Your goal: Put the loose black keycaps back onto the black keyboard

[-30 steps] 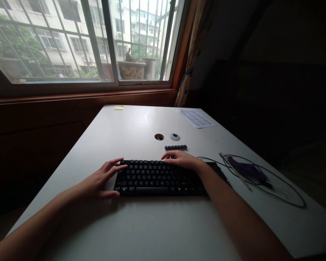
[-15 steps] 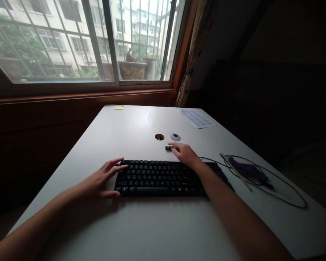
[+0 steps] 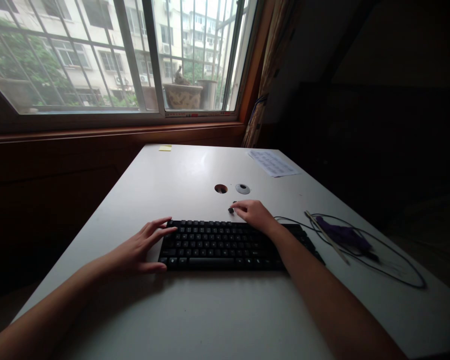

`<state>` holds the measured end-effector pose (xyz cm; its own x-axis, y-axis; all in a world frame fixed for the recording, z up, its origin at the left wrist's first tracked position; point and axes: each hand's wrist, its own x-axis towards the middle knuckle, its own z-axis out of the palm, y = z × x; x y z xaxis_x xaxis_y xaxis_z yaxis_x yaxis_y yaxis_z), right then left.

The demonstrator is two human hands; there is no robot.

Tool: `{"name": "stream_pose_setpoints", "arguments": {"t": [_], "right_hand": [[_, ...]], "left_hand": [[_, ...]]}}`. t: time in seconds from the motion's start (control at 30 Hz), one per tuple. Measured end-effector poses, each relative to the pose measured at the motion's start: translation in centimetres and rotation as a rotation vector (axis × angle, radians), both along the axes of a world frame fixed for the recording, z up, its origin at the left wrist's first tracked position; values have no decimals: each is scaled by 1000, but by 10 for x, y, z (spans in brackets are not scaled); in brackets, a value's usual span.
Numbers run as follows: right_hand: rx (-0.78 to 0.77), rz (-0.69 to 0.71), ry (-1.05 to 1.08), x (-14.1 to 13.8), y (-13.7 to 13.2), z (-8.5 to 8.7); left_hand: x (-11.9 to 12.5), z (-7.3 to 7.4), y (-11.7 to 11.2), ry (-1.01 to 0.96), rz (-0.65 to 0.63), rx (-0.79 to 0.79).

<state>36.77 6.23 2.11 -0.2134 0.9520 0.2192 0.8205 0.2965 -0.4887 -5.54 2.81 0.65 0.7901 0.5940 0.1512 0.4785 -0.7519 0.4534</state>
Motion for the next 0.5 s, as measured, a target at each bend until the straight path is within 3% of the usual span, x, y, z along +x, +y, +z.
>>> {"name": "stream_pose_setpoints", "arguments": {"t": [0.13,0.37,0.5], "right_hand": [[-29,-39,7,0,0,2],[-98,22,-102,-3,0,1],[-160,21,-29,-1,-4,12]], "left_hand": [[0,1,-1,10,-3,0],[0,1,0,5,0,-1],[0,0,0,1,-5,6]]}}
